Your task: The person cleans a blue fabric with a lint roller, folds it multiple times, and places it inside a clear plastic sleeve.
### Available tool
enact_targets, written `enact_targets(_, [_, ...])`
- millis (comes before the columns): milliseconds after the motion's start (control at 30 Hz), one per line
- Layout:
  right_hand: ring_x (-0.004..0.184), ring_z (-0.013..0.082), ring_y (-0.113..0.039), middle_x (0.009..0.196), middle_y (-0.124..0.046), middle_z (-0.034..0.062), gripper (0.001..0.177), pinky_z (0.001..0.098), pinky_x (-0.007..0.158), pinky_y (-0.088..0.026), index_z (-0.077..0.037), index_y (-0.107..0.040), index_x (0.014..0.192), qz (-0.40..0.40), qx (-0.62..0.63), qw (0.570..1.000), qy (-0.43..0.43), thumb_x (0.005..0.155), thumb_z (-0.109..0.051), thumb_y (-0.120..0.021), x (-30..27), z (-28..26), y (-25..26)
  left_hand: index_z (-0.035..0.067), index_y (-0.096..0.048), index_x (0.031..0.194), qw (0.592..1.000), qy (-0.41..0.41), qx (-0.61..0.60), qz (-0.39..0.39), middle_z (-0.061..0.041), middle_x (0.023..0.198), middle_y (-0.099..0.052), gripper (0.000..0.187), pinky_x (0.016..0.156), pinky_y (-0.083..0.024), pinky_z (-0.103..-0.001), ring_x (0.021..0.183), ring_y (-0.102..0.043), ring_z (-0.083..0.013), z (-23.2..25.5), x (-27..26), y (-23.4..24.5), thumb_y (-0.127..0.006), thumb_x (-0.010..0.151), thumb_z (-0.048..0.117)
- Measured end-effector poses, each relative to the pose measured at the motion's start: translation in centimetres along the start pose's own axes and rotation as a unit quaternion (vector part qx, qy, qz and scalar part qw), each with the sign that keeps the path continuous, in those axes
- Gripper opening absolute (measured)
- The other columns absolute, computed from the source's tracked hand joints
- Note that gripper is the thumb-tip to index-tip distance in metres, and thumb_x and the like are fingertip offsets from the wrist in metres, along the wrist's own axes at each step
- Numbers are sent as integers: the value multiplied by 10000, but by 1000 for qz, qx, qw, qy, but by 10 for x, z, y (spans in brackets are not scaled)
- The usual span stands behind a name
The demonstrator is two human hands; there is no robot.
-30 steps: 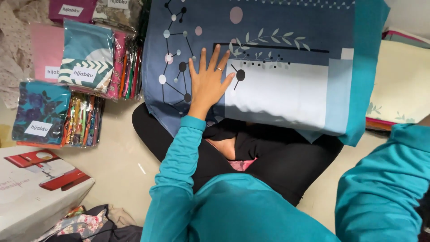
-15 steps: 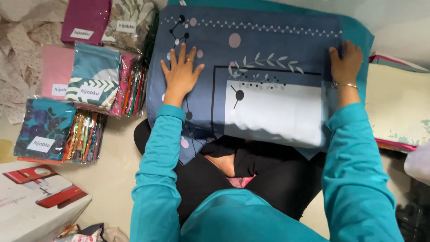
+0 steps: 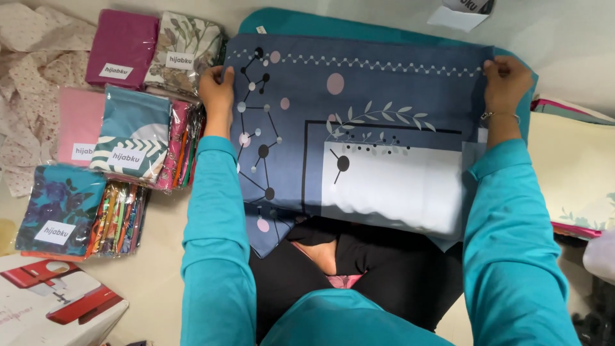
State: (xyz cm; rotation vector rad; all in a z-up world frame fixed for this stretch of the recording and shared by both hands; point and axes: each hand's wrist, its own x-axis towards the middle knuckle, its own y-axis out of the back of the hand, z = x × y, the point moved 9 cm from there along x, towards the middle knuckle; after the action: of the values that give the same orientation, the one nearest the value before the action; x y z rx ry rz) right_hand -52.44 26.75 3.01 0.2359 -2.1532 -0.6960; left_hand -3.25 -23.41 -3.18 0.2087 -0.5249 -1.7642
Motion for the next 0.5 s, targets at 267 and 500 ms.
enact_targets(267, [677, 199, -619, 834, -750, 159, 107, 304, 643, -538, 95, -772, 1097, 34, 39, 997, 58, 995, 112, -795, 22, -42, 18, 86, -667, 1000, 983, -35, -170, 53, 18, 814, -598, 93, 726, -464, -233, 736, -523, -90, 46, -11, 28, -693, 930, 30])
enact_targets(500, [784, 222, -746, 949, -791, 179, 183, 309, 737, -616, 66, -756, 1194, -5, 0, 999, 41, 1014, 48, -784, 12, -15, 3, 100, -649, 1029, 991, -45, -107, 61, 21, 793, -551, 112, 705, -469, -249, 711, -496, -109, 4, 8, 10, -685, 943, 38])
